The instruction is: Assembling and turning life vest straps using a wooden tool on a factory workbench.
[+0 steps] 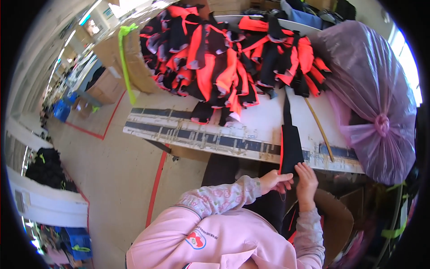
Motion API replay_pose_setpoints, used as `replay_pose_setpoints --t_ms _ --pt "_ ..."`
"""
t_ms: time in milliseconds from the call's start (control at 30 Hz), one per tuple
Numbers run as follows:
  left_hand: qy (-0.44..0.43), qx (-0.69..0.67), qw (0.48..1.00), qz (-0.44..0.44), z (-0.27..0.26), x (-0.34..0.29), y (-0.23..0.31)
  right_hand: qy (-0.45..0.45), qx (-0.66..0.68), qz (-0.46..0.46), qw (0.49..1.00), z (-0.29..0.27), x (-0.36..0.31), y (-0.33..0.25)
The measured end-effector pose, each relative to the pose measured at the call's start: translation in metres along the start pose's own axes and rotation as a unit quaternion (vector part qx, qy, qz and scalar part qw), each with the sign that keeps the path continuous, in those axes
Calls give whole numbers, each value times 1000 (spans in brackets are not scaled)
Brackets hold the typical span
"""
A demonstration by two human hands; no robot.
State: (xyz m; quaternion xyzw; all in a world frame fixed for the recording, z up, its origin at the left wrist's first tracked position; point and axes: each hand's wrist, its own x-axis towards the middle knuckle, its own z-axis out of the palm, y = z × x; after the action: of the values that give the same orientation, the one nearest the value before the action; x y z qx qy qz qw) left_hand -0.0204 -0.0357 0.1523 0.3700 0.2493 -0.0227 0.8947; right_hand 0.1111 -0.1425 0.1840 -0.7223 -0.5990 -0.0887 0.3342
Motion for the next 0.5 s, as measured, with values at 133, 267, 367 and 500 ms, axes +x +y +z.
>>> replay_pose_setpoints --t_ms 133,267,367,500 --pt "132 130 920 346 -30 -7 57 69 23 81 994 -131 -11 14" --pt "537 247 591 550 -143 -28 181 197 225 408 863 -288 -108 44" --pt "640 330 512 468 -183 -46 224 142 62 399 904 -364 -176 68" --pt "546 334 609 469 -181 -40 237 -24 -66 491 868 -353 -204 83"
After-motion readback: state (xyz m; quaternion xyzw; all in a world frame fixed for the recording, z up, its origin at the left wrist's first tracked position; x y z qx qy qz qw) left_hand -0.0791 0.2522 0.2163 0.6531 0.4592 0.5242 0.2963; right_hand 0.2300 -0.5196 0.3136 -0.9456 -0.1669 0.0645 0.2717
